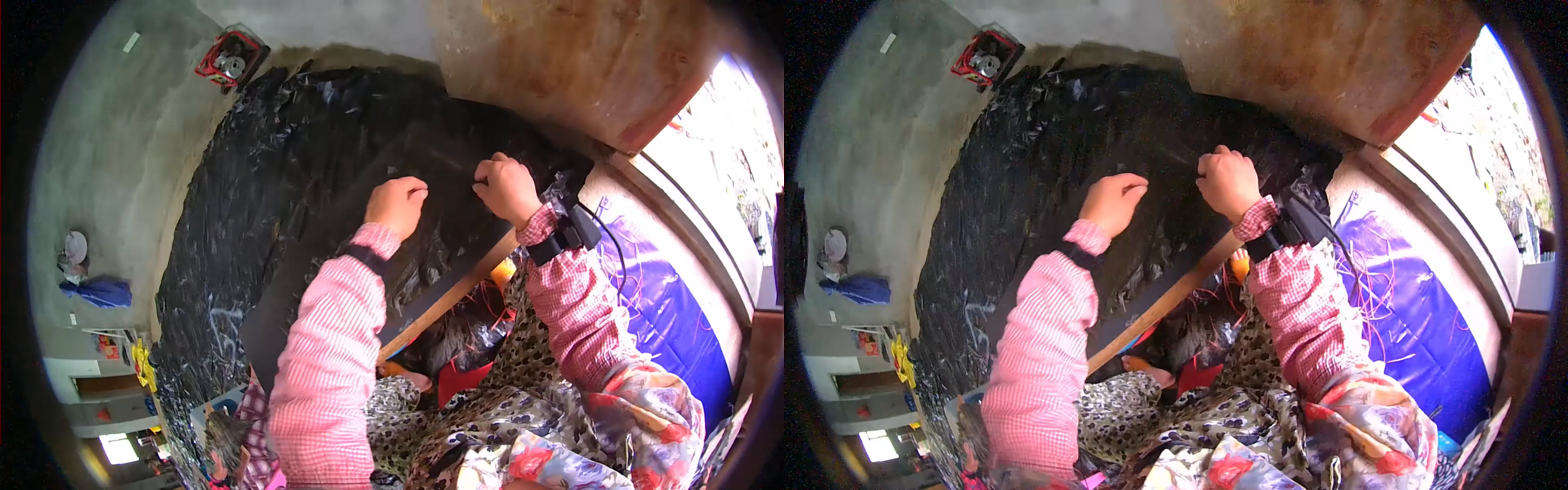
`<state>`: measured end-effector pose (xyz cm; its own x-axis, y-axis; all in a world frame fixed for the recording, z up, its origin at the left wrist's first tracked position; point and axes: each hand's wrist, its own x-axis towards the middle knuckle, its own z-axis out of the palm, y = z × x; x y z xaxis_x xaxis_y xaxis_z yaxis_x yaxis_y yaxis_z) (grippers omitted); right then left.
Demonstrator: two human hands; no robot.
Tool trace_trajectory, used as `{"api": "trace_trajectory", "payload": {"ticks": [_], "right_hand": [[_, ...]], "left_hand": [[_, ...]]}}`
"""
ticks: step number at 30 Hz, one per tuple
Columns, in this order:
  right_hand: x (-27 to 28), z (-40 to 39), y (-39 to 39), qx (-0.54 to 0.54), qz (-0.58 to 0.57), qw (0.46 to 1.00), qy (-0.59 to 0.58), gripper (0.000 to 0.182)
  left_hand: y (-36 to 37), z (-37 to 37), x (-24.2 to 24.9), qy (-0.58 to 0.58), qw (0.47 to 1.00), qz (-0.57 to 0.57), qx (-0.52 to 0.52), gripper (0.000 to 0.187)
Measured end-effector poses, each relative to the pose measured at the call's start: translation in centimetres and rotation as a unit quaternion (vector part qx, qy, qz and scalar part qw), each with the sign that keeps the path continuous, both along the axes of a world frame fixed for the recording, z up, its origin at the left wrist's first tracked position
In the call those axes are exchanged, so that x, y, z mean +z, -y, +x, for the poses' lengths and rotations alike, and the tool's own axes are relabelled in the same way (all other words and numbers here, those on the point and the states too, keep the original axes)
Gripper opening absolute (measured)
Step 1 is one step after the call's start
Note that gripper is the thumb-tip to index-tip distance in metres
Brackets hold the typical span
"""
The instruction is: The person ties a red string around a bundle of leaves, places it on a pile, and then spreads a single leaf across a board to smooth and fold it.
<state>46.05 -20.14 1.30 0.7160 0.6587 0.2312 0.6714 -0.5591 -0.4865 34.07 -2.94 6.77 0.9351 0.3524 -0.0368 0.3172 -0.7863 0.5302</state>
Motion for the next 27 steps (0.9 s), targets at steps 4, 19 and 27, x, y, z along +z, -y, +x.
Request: {"api": "trace_trajectory", "payload": {"ticks": [4,19,27], "right_hand": [[-1.0,0.6,-0.4,-0.018,-0.006,0.999,-0.046,0.010],[0.3,0.0,-0.2,-0.021,0.043,0.994,-0.094,0.013],[0.7,-0.1,0.0,-0.047,0.065,0.990,-0.116,0.015]], "left_hand": [[-0.1,5.2,-4.6,0.019,0.994,0.077,0.072,0.019],[-3.4,7.9,-6.0,-0.112,0.982,0.099,0.119,0.018],[-4.6,8.6,-4.2,0.095,0.988,-0.022,0.116,0.010]]}}
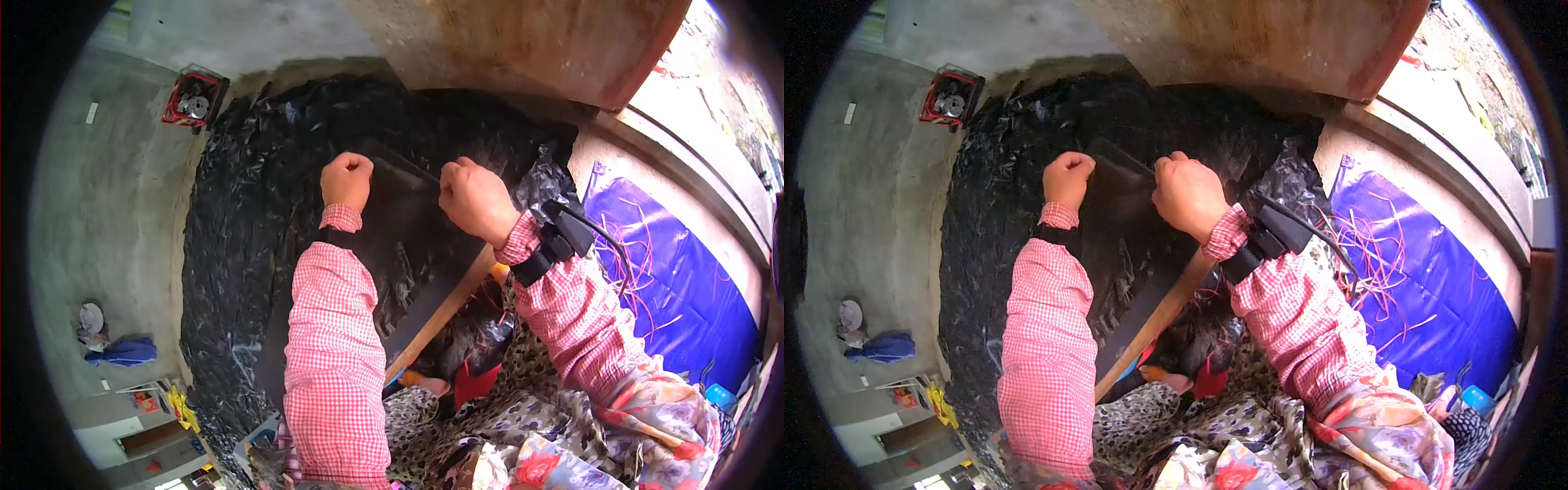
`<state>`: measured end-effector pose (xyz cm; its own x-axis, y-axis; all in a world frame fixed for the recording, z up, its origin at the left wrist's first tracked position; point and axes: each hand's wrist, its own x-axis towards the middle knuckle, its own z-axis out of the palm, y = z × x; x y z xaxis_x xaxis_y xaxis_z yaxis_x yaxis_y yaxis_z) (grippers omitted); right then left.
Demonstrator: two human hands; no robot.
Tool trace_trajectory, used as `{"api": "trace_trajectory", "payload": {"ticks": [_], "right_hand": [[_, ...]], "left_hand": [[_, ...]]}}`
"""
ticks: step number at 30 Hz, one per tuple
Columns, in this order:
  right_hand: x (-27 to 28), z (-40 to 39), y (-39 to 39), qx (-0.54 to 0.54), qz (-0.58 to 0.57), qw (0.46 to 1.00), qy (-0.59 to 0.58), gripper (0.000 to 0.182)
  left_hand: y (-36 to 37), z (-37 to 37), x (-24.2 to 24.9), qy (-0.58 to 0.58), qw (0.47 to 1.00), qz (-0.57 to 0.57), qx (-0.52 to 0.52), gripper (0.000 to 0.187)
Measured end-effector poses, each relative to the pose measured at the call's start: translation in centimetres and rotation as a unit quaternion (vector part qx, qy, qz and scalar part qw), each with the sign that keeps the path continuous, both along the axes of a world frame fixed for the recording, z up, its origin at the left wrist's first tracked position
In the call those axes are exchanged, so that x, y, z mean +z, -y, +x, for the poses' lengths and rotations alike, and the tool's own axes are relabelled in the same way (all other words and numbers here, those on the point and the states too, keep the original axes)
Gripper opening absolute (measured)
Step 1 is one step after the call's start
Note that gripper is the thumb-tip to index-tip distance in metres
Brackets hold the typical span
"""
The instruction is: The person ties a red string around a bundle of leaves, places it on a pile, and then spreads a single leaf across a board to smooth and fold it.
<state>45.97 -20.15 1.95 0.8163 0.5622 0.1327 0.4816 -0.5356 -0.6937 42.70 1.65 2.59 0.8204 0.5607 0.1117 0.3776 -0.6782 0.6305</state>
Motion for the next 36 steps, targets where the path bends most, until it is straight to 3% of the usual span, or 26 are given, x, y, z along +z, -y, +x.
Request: {"api": "trace_trajectory", "payload": {"ticks": [5,7,11,13,15,17,20,24,29,31,35,36], "right_hand": [[-0.5,0.8,0.4,-0.028,0.003,0.999,0.019,0.016],[-0.5,1.0,0.3,-0.053,-0.014,0.998,0.026,0.018],[0.2,0.6,0.5,-0.055,0.009,0.998,0.016,0.019],[0.6,0.3,0.6,-0.004,-0.036,0.999,-0.010,0.018],[0.1,0.4,0.3,-0.001,-0.057,0.998,-0.011,0.018],[-0.2,0.7,0.2,0.001,-0.078,0.997,-0.011,0.018],[-0.5,1.0,0.6,0.018,-0.088,0.996,-0.027,0.018],[-0.2,0.7,0.4,-0.018,-0.043,0.999,-0.021,0.018],[0.4,0.8,0.3,0.016,-0.085,0.996,-0.028,0.019],[-0.1,1.0,0.2,0.016,-0.091,0.995,-0.029,0.018],[-0.1,1.1,0.4,0.024,-0.078,0.996,-0.020,0.018],[-0.1,1.1,0.4,0.022,-0.080,0.996,-0.023,0.018]], "left_hand": [[0.2,0.6,-1.9,0.016,0.999,-0.042,-0.013,0.015],[1.2,0.1,-2.7,-0.006,0.999,0.028,-0.022,0.023],[0.9,-0.6,-1.1,0.033,0.999,0.023,0.029,0.027],[0.6,-0.7,-0.5,0.001,1.000,0.005,0.014,0.026],[0.8,-0.9,-1.0,-0.071,0.981,0.069,-0.167,0.023],[0.9,-1.1,-2.1,-0.099,0.973,0.102,-0.180,0.029],[-0.5,-0.9,-2.6,-0.060,0.986,0.135,-0.077,0.040],[-2.5,-2.6,0.6,-0.006,0.999,-0.034,-0.005,0.025],[-1.7,-2.1,-0.5,-0.087,0.993,0.071,-0.020,0.018],[-0.6,-1.2,-1.9,-0.120,0.983,0.136,0.027,0.015],[-0.5,-0.1,-2.3,-0.152,0.984,0.096,0.011,0.012],[-0.5,0.0,-2.3,-0.094,0.991,0.093,0.028,0.011]]}}
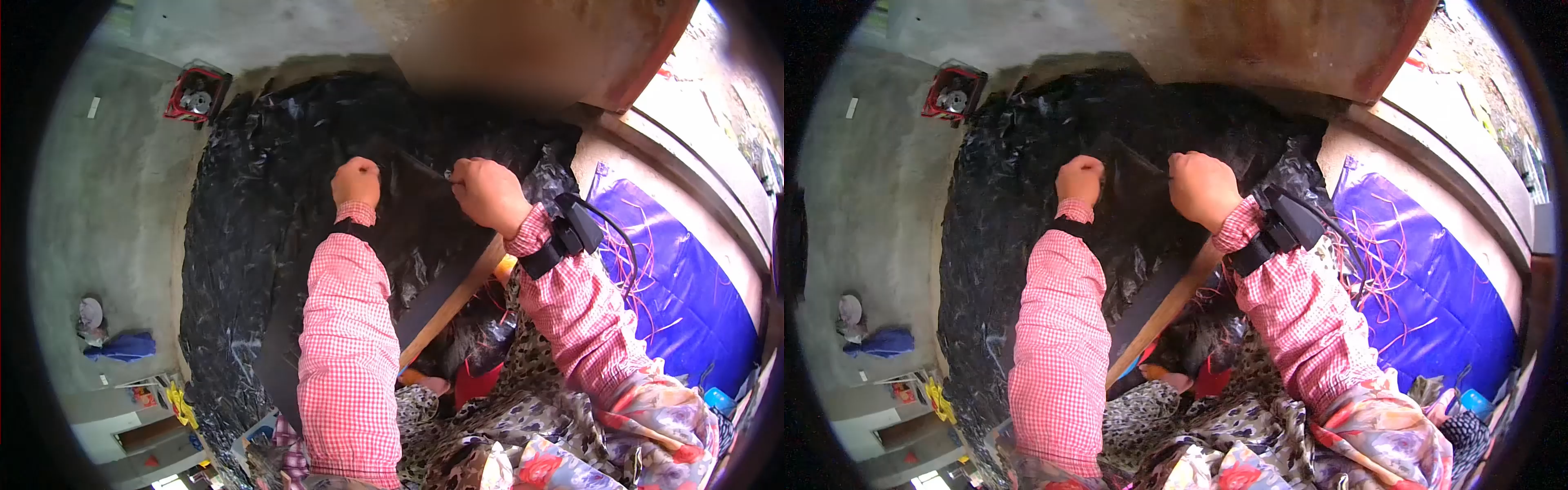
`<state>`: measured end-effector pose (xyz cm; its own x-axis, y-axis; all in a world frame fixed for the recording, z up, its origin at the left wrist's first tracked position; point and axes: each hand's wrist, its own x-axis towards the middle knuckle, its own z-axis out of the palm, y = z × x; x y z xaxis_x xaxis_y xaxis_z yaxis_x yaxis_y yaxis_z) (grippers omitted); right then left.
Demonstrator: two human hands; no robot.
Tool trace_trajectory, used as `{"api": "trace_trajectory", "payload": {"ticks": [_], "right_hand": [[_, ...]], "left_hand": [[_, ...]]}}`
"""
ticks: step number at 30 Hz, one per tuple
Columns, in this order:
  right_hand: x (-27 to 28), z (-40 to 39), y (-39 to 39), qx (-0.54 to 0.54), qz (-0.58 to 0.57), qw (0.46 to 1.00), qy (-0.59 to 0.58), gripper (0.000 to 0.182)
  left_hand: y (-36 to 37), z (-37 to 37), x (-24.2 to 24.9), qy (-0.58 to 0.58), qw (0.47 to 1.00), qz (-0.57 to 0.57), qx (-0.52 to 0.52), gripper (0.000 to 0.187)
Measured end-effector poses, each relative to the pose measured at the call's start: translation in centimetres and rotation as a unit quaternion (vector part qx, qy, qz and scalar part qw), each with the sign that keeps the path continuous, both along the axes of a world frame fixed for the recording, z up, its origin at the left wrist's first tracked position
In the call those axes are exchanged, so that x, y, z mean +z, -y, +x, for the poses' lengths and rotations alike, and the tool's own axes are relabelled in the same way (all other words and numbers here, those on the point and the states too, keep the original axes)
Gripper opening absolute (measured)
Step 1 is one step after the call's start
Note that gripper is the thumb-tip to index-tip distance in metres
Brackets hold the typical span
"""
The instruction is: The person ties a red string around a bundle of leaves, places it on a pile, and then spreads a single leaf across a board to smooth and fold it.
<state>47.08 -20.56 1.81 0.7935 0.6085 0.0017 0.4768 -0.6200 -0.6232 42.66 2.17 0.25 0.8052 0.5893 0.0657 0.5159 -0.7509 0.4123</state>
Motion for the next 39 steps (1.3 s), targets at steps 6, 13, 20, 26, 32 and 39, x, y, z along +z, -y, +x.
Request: {"api": "trace_trajectory", "payload": {"ticks": [6,13,20,26,32,39], "right_hand": [[0.2,0.0,0.1,-0.017,0.011,1.000,-0.012,0.019],[0.2,0.2,0.2,-0.013,-0.020,1.000,-0.017,0.017],[0.0,-0.7,-1.0,-0.033,0.075,0.995,0.057,0.025],[-2.4,0.0,-2.6,-0.005,0.055,0.993,0.108,0.017],[-3.3,1.6,-1.8,-0.073,0.069,0.990,0.095,0.019],[-4.4,3.0,-1.3,-0.014,0.055,0.991,0.121,0.020]], "left_hand": [[-1.4,0.1,-0.5,0.179,0.981,-0.056,0.053,0.016],[-1.9,-3.4,4.0,0.242,0.962,-0.128,0.006,0.023],[-1.2,-19.4,19.3,0.226,0.957,-0.177,0.050,0.029],[-1.7,-37.8,27.4,0.209,0.953,-0.046,0.216,0.030],[0.6,-57.7,31.8,0.209,0.907,0.049,0.362,0.030],[5.4,-58.1,20.1,0.055,0.933,0.025,0.354,0.021]]}}
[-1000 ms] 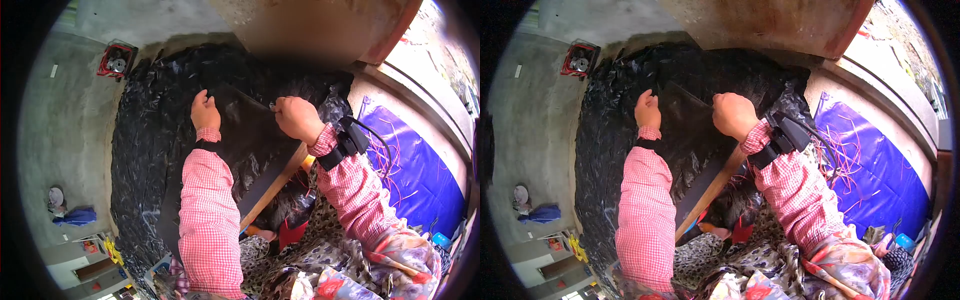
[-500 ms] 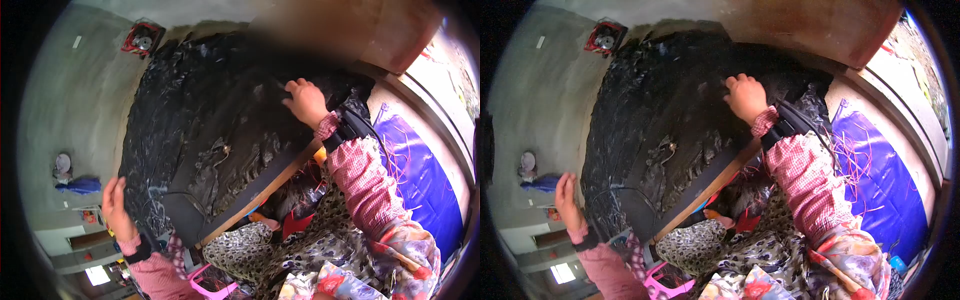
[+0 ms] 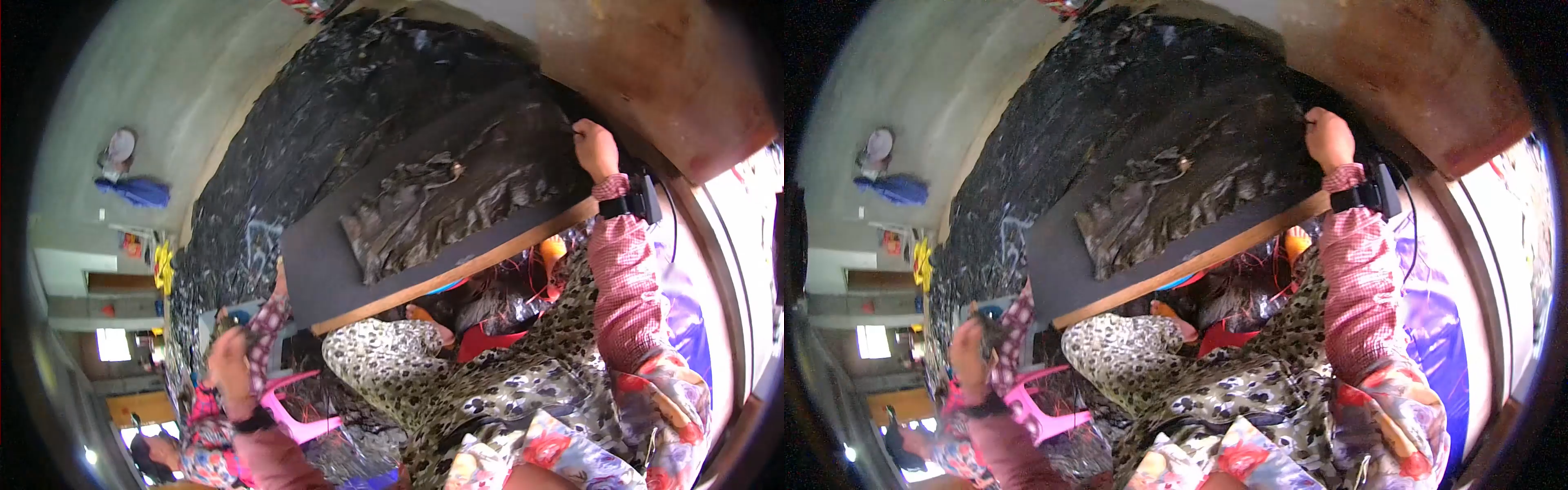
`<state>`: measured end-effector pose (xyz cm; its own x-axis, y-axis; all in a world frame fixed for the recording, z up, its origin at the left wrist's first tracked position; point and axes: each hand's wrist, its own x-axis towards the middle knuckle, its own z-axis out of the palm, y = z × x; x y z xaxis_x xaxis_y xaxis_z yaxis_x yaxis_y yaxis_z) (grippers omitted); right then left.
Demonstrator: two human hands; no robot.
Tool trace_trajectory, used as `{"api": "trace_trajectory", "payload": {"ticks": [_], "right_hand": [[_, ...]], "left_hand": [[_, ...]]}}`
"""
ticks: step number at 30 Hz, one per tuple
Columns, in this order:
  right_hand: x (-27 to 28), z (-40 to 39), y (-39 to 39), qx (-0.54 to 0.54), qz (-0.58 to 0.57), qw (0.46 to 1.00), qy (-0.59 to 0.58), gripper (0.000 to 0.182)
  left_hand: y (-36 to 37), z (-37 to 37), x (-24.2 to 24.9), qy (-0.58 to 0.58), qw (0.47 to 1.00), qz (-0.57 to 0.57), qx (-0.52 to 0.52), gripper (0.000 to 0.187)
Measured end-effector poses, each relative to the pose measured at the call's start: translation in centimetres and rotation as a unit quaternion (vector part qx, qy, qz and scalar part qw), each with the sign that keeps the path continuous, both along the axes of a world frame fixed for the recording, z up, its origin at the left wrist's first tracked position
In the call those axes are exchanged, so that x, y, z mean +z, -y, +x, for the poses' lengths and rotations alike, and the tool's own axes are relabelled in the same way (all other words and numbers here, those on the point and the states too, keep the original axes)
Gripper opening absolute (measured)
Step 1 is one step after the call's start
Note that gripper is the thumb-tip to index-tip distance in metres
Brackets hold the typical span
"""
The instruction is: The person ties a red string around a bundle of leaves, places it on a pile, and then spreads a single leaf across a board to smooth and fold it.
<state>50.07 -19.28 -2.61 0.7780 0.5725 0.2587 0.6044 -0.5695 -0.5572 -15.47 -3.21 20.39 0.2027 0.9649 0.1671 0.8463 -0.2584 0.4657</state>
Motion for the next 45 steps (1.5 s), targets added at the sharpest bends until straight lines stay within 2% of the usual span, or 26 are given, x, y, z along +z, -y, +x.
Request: {"api": "trace_trajectory", "payload": {"ticks": [1,2,4,6,8,9,12,13,15,16,18,20,23,26,28,30,32,36,39,40,42,44,45], "right_hand": [[-0.2,0.1,-0.1,-0.007,0.027,0.999,0.027,0.019],[-0.3,0.2,-0.1,-0.004,0.035,0.999,0.029,0.019],[-0.7,0.3,-0.3,-0.018,0.056,0.998,0.034,0.018],[0.0,-0.2,0.0,-0.014,0.054,0.998,0.041,0.017],[0.2,-0.7,0.1,-0.010,0.054,0.998,0.044,0.017],[0.1,-0.8,0.1,-0.012,0.056,0.998,0.036,0.016],[-0.7,0.1,0.0,-0.042,0.069,0.996,0.037,0.017],[-0.3,0.1,0.0,-0.057,0.072,0.995,0.031,0.017],[0.2,-0.1,0.1,-0.078,0.071,0.994,0.022,0.018],[0.3,0.0,0.1,-0.076,0.067,0.995,0.017,0.018],[0.2,0.2,0.4,-0.077,0.063,0.995,0.011,0.019],[0.4,-0.1,0.3,-0.038,0.036,0.999,-0.001,0.021],[1.3,-0.5,0.1,-0.042,0.053,0.998,0.019,0.025],[0.9,-0.9,-0.4,-0.038,0.057,0.997,0.035,0.023],[0.3,-0.1,-0.3,-0.006,0.063,0.998,0.008,0.020],[0.5,-0.1,-0.3,-0.030,0.066,0.997,0.009,0.017],[1.5,-0.5,-0.3,-0.052,0.099,0.993,0.026,0.017],[1.2,-0.2,0.0,-0.070,0.060,0.996,-0.001,0.017],[1.3,-0.2,0.2,-0.059,0.027,0.997,-0.041,0.024],[1.1,-0.2,0.4,-0.058,0.046,0.995,-0.066,0.030],[1.0,0.1,2.0,-0.072,0.058,0.992,-0.089,0.036],[1.6,0.0,4.3,0.002,0.052,0.981,-0.188,0.045],[1.3,-0.3,5.3,-0.002,0.054,0.983,-0.174,0.041]], "left_hand": [[-0.7,-0.6,-4.5,0.042,0.997,-0.012,-0.068,0.019],[0.7,4.1,-5.7,-0.032,0.997,-0.052,-0.046,0.019],[0.9,8.4,-10.4,-0.041,0.988,-0.047,-0.145,0.019],[0.4,12.8,-14.9,0.060,0.986,-0.070,-0.141,0.019],[-0.9,16.1,-18.3,0.043,0.988,-0.027,-0.145,0.028],[-2.1,16.7,-20.5,-0.011,0.987,0.032,-0.159,0.040],[-3.6,18.2,-23.9,-0.029,0.994,0.040,-0.101,0.032],[-4.5,17.8,-25.1,0.006,0.992,0.060,-0.107,0.027],[-5.2,17.0,-25.9,0.069,0.990,0.076,-0.096,0.018],[-5.1,16.7,-25.4,0.073,0.995,0.040,-0.062,0.016],[-4.1,16.7,-24.1,0.040,0.997,0.006,-0.063,0.016],[-4.2,16.3,-24.8,0.078,0.993,-0.008,-0.084,0.017],[-4.0,16.1,-24.0,0.226,0.965,-0.120,-0.062,0.021],[-4.4,16.0,-23.8,0.272,0.947,-0.172,-0.010,0.019],[-4.6,16.1,-24.4,0.248,0.955,-0.154,-0.046,0.016],[-4.4,16.3,-24.6,0.149,0.982,-0.072,-0.089,0.012],[-4.4,16.3,-24.8,0.185,0.979,-0.075,-0.050,0.010],[-5.7,14.3,-25.4,0.234,0.967,-0.101,-0.018,0.010],[-6.6,12.6,-25.5,0.209,0.970,-0.119,-0.022,0.011],[-6.0,13.3,-24.0,0.174,0.977,-0.122,-0.022,0.011],[-6.4,12.9,-24.5,0.193,0.971,-0.134,-0.044,0.012],[-6.4,13.1,-24.6,0.206,0.965,-0.156,-0.038,0.013],[-6.4,13.0,-24.9,0.204,0.966,-0.158,-0.036,0.013]]}}
